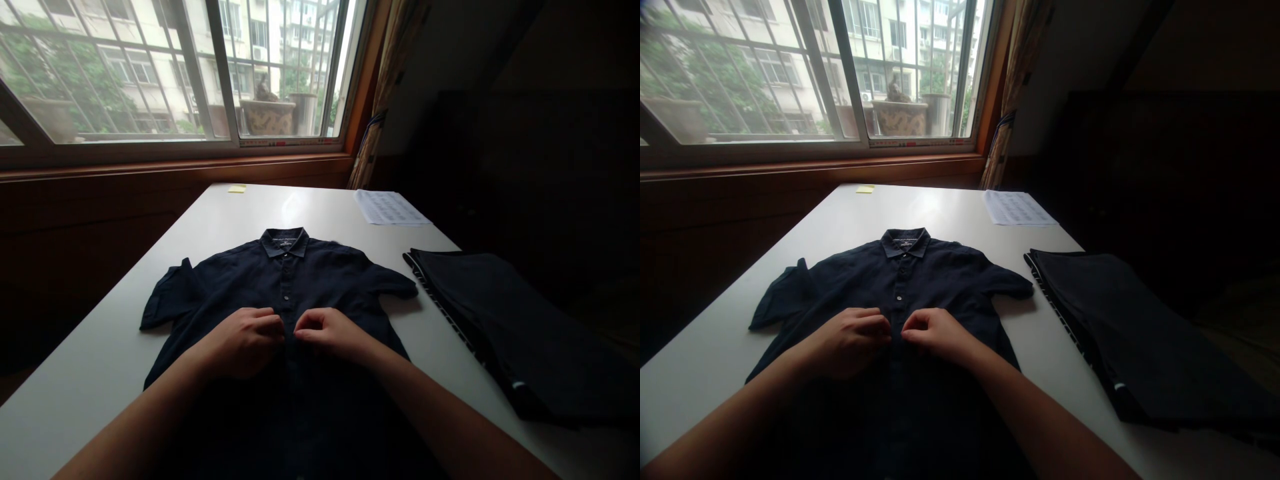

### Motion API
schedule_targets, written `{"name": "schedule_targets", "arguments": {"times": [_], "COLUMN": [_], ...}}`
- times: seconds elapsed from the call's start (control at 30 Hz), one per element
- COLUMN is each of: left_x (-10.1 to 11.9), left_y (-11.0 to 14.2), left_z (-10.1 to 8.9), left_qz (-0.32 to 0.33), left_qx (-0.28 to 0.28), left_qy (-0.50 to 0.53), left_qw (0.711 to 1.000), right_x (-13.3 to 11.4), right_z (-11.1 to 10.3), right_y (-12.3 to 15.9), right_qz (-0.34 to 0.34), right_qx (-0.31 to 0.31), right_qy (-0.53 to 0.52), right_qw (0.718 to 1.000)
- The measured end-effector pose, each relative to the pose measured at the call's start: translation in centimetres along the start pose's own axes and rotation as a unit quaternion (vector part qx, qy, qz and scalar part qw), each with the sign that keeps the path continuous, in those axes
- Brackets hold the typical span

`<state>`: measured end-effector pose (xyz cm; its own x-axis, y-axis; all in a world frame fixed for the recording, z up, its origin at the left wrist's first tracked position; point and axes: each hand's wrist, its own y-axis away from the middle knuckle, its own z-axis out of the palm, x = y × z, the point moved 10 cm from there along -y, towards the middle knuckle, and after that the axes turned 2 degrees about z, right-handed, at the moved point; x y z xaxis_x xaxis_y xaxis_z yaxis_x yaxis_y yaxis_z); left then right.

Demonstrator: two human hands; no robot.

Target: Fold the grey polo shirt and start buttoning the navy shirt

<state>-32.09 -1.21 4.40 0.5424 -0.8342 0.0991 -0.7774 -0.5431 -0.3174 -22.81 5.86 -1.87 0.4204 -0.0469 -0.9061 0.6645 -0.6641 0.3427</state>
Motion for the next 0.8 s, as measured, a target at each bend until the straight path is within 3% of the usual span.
{"name": "schedule_targets", "arguments": {"times": [0.17,0.33,0.43,0.6,0.8], "left_x": [-0.5,-0.5,-0.8,-1.5,-2.9], "left_y": [0.2,0.0,0.1,0.8,1.3], "left_z": [-0.7,0.1,0.2,0.2,-0.1], "left_qz": [-0.024,-0.031,-0.044,-0.059,-0.096], "left_qx": [0.039,-0.007,-0.021,-0.014,-0.001], "left_qy": [0.035,0.062,0.078,0.122,0.151], "left_qw": [0.998,0.998,0.996,0.991,0.984], "right_x": [-0.3,-0.1,-0.9,-2.9,-3.6], "right_z": [0.1,0.0,-0.1,0.1,1.3], "right_y": [0.3,0.0,-0.1,0.6,1.6], "right_qz": [-0.017,-0.037,-0.085,-0.197,-0.280], "right_qx": [0.005,0.007,0.017,0.040,0.018], "right_qy": [0.021,0.060,0.106,0.210,0.327], "right_qw": [1.000,0.998,0.991,0.957,0.903]}}
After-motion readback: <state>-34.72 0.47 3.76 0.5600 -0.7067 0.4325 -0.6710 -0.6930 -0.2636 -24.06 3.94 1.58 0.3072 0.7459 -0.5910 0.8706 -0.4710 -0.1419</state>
